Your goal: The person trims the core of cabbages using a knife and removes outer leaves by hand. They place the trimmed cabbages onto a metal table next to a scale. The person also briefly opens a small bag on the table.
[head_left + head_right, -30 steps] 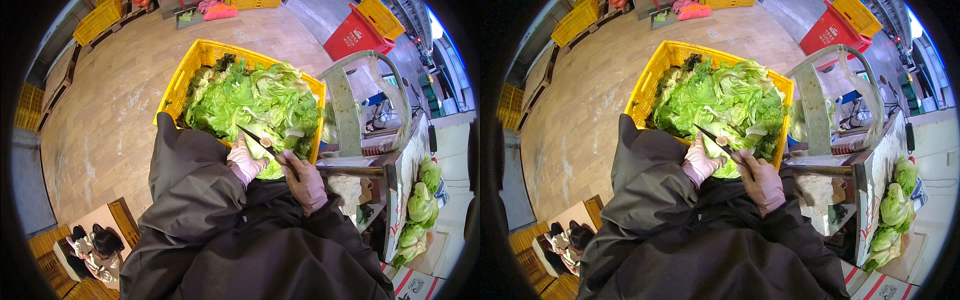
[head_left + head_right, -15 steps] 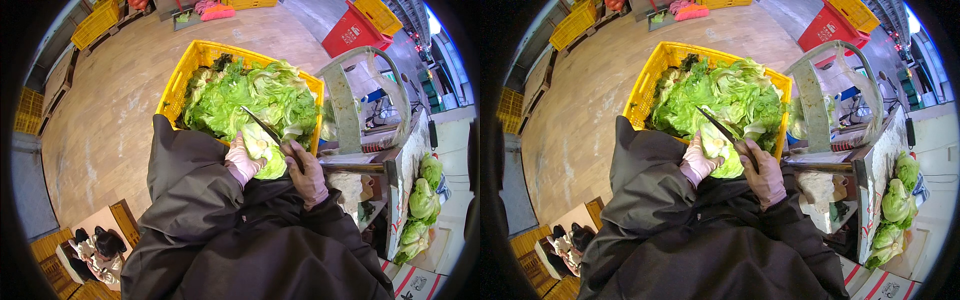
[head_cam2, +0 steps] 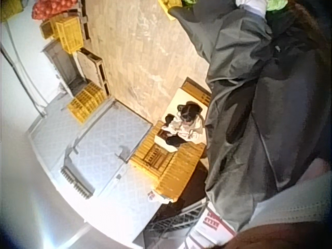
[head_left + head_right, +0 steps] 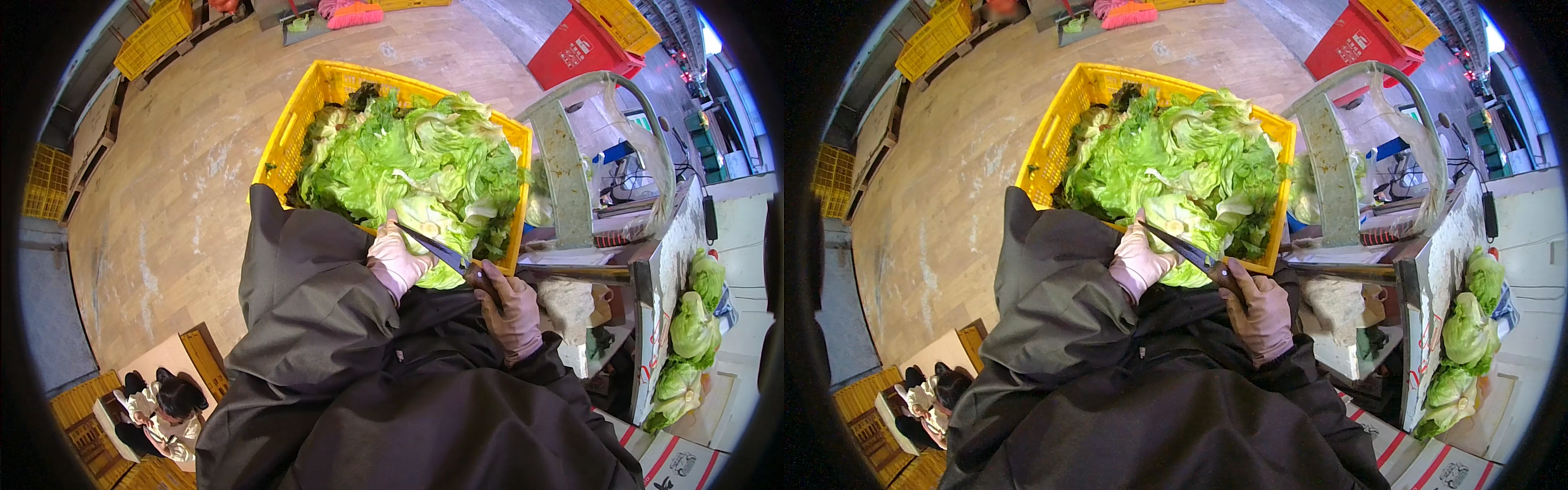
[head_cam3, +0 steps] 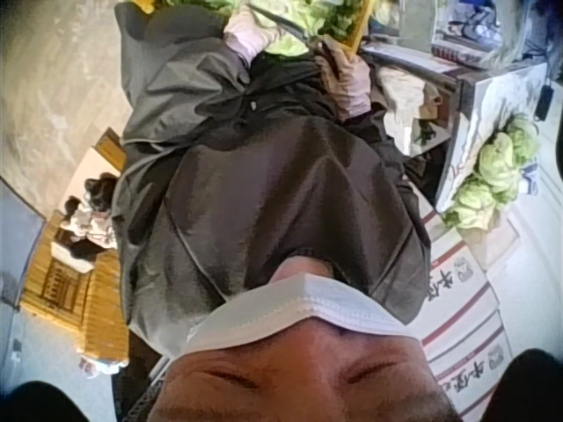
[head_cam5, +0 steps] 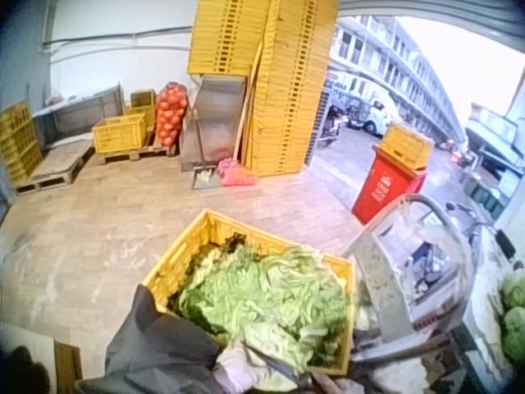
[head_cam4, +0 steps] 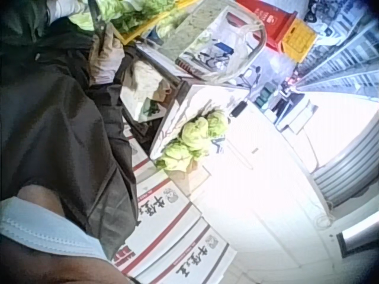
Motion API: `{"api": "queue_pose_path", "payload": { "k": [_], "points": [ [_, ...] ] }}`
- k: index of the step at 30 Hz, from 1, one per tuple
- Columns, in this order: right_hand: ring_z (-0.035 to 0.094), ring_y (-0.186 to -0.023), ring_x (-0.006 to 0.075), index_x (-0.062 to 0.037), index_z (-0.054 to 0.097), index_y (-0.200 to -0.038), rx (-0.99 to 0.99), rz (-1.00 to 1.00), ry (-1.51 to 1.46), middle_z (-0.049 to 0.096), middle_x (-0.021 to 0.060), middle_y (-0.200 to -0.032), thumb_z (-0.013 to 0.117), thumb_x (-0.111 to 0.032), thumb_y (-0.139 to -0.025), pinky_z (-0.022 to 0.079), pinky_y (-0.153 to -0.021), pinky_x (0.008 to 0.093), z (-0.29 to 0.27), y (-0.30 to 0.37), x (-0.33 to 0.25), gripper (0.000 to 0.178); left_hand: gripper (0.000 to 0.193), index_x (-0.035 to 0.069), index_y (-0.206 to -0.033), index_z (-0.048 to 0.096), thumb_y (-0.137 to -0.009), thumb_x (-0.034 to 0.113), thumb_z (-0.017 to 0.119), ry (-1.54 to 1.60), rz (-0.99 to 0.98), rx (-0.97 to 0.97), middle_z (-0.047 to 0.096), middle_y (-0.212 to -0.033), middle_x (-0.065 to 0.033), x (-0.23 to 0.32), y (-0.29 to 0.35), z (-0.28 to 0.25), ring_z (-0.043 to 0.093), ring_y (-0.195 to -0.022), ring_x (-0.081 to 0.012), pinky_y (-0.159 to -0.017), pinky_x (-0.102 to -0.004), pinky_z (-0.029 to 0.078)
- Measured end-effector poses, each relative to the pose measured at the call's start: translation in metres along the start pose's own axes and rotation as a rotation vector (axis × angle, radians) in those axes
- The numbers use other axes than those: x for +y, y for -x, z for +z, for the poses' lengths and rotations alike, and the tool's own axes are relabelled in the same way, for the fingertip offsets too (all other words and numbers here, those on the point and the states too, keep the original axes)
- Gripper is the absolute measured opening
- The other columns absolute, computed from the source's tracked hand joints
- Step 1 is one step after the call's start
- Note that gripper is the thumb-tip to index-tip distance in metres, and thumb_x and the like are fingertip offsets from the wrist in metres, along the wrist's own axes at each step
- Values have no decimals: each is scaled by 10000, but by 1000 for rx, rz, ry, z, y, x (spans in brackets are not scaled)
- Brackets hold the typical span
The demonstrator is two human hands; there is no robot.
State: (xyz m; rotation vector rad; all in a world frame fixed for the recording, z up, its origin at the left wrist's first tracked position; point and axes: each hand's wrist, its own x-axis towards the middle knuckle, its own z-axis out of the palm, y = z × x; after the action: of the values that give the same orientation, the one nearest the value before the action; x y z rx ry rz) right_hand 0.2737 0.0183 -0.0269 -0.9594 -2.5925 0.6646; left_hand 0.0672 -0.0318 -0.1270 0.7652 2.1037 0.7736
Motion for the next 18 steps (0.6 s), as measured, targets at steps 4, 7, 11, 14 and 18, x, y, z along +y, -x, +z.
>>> {"api": "queue_pose_path", "payload": {
  "k": [4,7,11,14,18],
  "points": [
    [584,-721,307,-132,567,-1258,26,-94,120,602,117,-808,697,-100,-758,468,-669,396,-2,-9,4,518,1127,23,-1449,212,-608,440,835,88,-19,-34,419,-1386,-175,-9,-10,4,447,-1242,-293,-1028,-332,386],
    [592,-738,305,-138,578,-1244,-42,-35,101,612,115,-817,708,-110,-749,472,-679,388,-5,-16,5,513,1155,23,-1453,201,-591,447,842,126,-20,-57,423,-1383,-175,-13,-18,6,451,-1239,-285,-1023,-323,389],
    [585,-718,312,-138,579,-1243,-53,-32,61,587,115,-770,711,-132,-748,477,-664,390,-5,-18,12,512,1191,24,-1459,187,-570,456,852,130,-22,-56,428,-1379,-176,-18,-21,5,457,-1236,-275,-1018,-312,393],
    [587,-737,306,-149,581,-1249,8,-63,121,601,112,-797,722,-143,-741,473,-690,387,3,-14,18,527,1219,24,-1463,176,-554,463,860,137,-21,-62,431,-1376,-177,-21,-23,5,461,-1234,-267,-1014,-304,396],
    [576,-756,301,-160,579,-1260,82,-71,211,600,102,-805,730,-158,-734,464,-704,395,10,-15,13,547,1256,25,-1468,162,-532,472,870,174,-53,-82,436,-1372,-177,-25,-27,4,466,-1231,-256,-1008,-293,399]
  ]
}}
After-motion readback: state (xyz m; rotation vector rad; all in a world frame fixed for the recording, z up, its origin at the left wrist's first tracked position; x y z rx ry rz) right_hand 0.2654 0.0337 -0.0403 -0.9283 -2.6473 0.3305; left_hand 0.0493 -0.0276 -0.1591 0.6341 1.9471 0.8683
